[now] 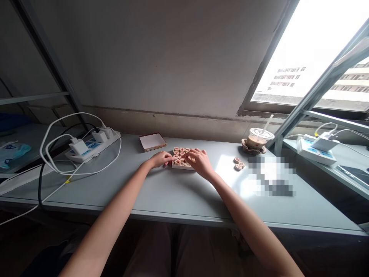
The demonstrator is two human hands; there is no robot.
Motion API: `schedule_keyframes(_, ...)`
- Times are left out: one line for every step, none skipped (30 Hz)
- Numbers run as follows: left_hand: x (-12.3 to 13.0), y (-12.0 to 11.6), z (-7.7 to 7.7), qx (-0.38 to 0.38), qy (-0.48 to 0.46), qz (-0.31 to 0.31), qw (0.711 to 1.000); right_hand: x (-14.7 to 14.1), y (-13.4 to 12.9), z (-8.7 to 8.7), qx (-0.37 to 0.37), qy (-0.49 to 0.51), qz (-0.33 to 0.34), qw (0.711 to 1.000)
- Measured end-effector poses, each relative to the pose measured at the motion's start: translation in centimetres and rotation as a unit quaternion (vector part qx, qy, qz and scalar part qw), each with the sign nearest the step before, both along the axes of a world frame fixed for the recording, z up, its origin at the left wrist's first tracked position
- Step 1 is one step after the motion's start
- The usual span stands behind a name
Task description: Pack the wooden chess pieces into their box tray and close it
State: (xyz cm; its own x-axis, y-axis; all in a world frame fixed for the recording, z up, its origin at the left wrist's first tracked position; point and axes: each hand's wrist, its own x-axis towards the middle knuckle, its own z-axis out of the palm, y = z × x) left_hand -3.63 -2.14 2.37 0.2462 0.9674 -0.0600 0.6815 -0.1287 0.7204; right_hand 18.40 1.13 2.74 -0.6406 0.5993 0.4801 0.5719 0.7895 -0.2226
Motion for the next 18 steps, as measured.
schedule_keyframes(0.0, 0.0, 0.0, 0.004, 0.001, -0.002, 1.000, 0.2, 0.0, 0.1, 0.006, -0.007, -0.005, 1.000)
schedule_keyframes(0.0, 0.1, -0.1, 0.009, 0.002, -0.003, 1.000, 0.3, -0.1, 0.2, 0.012, -0.018, -0.004, 1.000)
schedule_keyframes(0.0, 0.1, -0.2, 0.013, 0.004, -0.001, 1.000, 0.3, -0.3, 0.2, 0.021, -0.031, 0.002, 0.999)
schedule_keyframes(0.0, 0.1, -0.2, 0.018, 0.008, 0.002, 1.000, 0.2, -0.5, 0.2, 0.030, -0.043, 0.007, 0.999)
schedule_keyframes(0.0, 0.2, -0.3, 0.023, 0.013, 0.006, 1.000, 0.0, -0.8, 0.1, 0.040, -0.051, 0.011, 0.998)
schedule_keyframes(0.0, 0.2, -0.4, 0.028, 0.017, 0.010, 0.999, -0.3, -1.1, 0.0, 0.049, -0.054, 0.014, 0.997)
schedule_keyframes(0.0, 0.2, -0.4, 0.033, 0.020, 0.014, 0.999, -0.6, -1.3, -0.1, 0.056, -0.053, 0.017, 0.997)
schedule_keyframes(0.1, 0.2, -0.5, 0.037, 0.021, 0.016, 0.999, -0.8, -1.5, -0.1, 0.061, -0.048, 0.018, 0.997)
schedule_keyframes(0.1, 0.1, -0.5, 0.039, 0.022, 0.018, 0.999, -0.9, -1.5, -0.1, 0.066, -0.041, 0.015, 0.997)
schedule_keyframes(0.1, 0.1, -0.5, 0.039, 0.023, 0.021, 0.999, -0.9, -1.5, -0.1, 0.070, -0.033, 0.005, 0.997)
schedule_keyframes(0.2, 0.0, -0.4, 0.039, 0.023, 0.023, 0.999, -0.8, -1.3, 0.0, 0.075, -0.025, -0.012, 0.997)
schedule_keyframes(0.2, 0.0, -0.4, 0.038, 0.024, 0.027, 0.999, -0.4, -0.9, 0.2, 0.078, -0.017, -0.040, 0.996)
schedule_keyframes(0.3, -0.1, -0.3, 0.036, 0.025, 0.031, 0.999, 0.2, -0.3, 0.3, 0.079, -0.009, -0.078, 0.994)
schedule_keyframes(0.3, -0.2, -0.3, 0.034, 0.026, 0.033, 0.999, 1.0, 0.4, 0.5, 0.077, -0.004, -0.124, 0.989)
schedule_keyframes(0.4, -0.3, -0.3, 0.033, 0.028, 0.035, 0.998, 2.0, 1.1, 0.6, 0.072, 0.000, -0.175, 0.982)
schedule_keyframes(0.4, -0.3, -0.3, 0.033, 0.030, 0.036, 0.998, 3.2, 2.0, 0.6, 0.061, 0.001, -0.230, 0.971)
schedule_keyframes(0.4, -0.4, -0.3, 0.035, 0.034, 0.037, 0.998, 4.5, 2.8, 0.6, 0.045, -0.004, -0.281, 0.959)
schedule_keyframes(0.4, -0.4, -0.3, 0.038, 0.037, 0.037, 0.998, 5.9, 3.7, 0.4, 0.026, -0.010, -0.329, 0.944)
